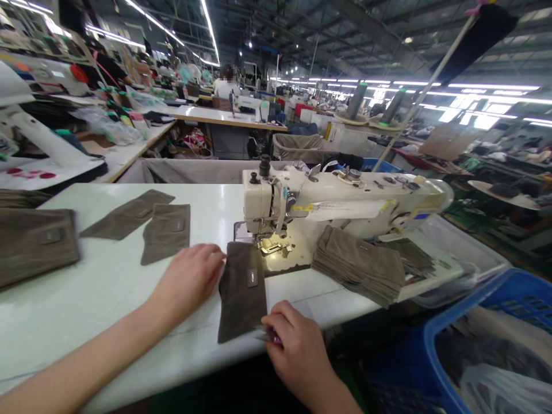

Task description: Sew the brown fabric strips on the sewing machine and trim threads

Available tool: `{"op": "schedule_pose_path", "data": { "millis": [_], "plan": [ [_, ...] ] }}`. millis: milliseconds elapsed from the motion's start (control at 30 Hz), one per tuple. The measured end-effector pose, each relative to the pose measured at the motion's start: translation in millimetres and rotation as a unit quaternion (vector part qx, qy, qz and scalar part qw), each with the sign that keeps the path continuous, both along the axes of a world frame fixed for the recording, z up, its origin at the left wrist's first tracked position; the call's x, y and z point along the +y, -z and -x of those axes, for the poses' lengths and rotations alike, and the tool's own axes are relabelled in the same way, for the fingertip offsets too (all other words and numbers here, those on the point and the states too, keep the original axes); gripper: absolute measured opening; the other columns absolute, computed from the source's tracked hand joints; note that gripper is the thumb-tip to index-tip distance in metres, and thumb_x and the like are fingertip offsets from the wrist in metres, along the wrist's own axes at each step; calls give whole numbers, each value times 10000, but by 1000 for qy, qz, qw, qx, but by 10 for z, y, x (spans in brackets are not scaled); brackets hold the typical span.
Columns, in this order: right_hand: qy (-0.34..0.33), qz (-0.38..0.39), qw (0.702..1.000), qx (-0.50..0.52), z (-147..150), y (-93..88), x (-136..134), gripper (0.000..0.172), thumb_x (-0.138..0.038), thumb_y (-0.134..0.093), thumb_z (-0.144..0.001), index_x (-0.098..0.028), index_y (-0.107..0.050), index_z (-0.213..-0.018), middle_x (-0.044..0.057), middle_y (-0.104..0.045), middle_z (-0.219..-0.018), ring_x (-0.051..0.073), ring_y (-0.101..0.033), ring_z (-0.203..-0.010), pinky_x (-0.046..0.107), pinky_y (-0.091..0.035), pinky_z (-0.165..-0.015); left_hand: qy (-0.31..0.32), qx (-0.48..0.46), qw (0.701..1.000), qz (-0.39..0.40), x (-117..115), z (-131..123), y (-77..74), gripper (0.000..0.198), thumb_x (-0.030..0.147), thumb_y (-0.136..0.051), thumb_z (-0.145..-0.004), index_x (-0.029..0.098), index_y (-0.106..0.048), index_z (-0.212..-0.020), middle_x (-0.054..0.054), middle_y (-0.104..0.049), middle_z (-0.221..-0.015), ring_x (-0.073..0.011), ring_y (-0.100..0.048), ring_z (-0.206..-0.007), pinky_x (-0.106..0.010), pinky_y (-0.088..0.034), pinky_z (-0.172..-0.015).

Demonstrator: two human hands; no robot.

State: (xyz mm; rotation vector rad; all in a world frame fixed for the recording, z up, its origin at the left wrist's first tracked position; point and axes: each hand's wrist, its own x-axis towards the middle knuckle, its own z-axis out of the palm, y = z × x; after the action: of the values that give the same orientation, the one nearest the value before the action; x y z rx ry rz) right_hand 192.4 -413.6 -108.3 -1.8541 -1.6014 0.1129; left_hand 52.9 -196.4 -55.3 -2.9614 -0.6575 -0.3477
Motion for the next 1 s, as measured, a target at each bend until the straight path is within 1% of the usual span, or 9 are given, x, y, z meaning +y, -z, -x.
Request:
{"op": "schedule_pose_path", "data": {
  "millis": [33,67,100,133,233,333,467,700,1000],
  "plan": [
    [-2,2,1000,-2,2,-9,-12,291,-45,-596,-748,-221,-645,-975,18,-631,-942,167,-612,-792,269,-399,-639,92,-25,995,43,-178,28,27,289,142,-432,-935,173,-710,-1008,-116,-706,-1033,-254,-660,-924,-392,-552,-808],
    [-5,5,1000,-4,2,-19,-25,300,-48,-584,-752,-225,-651,-985,22,-629,-950,169,-610,-796,271,-403,-641,174,-24,981,84,-355,53,66,296,139,-441,-939,201,-700,-1069,-89,-710,-1071,-222,-659,-959,-348,-556,-840],
    [-9,8,1000,-7,0,-28,-39,318,-48,-574,-751,-229,-656,-999,26,-627,-957,171,-608,-797,272,-406,-641,230,-19,968,98,-517,77,113,304,134,-464,-925,208,-685,-1120,-78,-711,-1109,-218,-656,-1001,-337,-557,-874],
    [-13,13,1000,-10,-3,-36,-53,341,-47,-567,-747,-232,-661,-1017,28,-625,-962,173,-607,-799,272,-409,-638,248,-24,965,86,-652,100,163,295,113,-482,-903,202,-687,-1096,-75,-718,-1127,-227,-657,-1021,-346,-560,-889],
    [-22,27,999,-21,-19,-47,-81,414,-52,-561,-741,-239,-662,-1097,35,-625,-988,178,-609,-820,270,-420,-637,249,-46,967,37,-841,152,293,286,86,-476,-900,165,-690,-1072,-89,-727,-1164,-250,-667,-1060,-362,-578,-892],
    [-26,38,998,-30,-31,-50,-77,451,-52,-552,-741,-240,-660,-1136,38,-627,-1010,178,-610,-843,268,-438,-655,264,-51,963,18,-800,164,341,291,119,-455,-924,153,-692,-1089,-99,-736,-1145,-262,-678,-1050,-374,-598,-875],
    [-24,44,998,-35,-49,-63,-24,452,-51,-541,-727,-237,-669,-1119,36,-627,-1006,180,-612,-845,274,-454,-673,269,-52,961,26,-713,133,327,317,123,-424,-932,150,-703,-1081,-112,-731,-1156,-270,-672,-1079,-393,-603,-898],
    [-14,57,997,-49,-114,-114,137,371,-71,-548,-775,-230,-675,-1086,29,-619,-999,177,-612,-851,274,-454,-672,269,-50,961,35,-607,35,255,359,168,-366,-998,148,-709,-1104,-110,-728,-1150,-260,-661,-1094,-394,-593,-926],
    [-9,58,996,-60,-234,-122,358,344,-77,-563,-802,-228,-683,-1087,35,-629,-1031,171,-610,-908,255,-476,-722,270,-35,961,44,-396,-108,205,306,193,-412,-1007,146,-713,-1032,-114,-723,-1093,-262,-655,-1037,-402,-593,-884]
  ]
}}
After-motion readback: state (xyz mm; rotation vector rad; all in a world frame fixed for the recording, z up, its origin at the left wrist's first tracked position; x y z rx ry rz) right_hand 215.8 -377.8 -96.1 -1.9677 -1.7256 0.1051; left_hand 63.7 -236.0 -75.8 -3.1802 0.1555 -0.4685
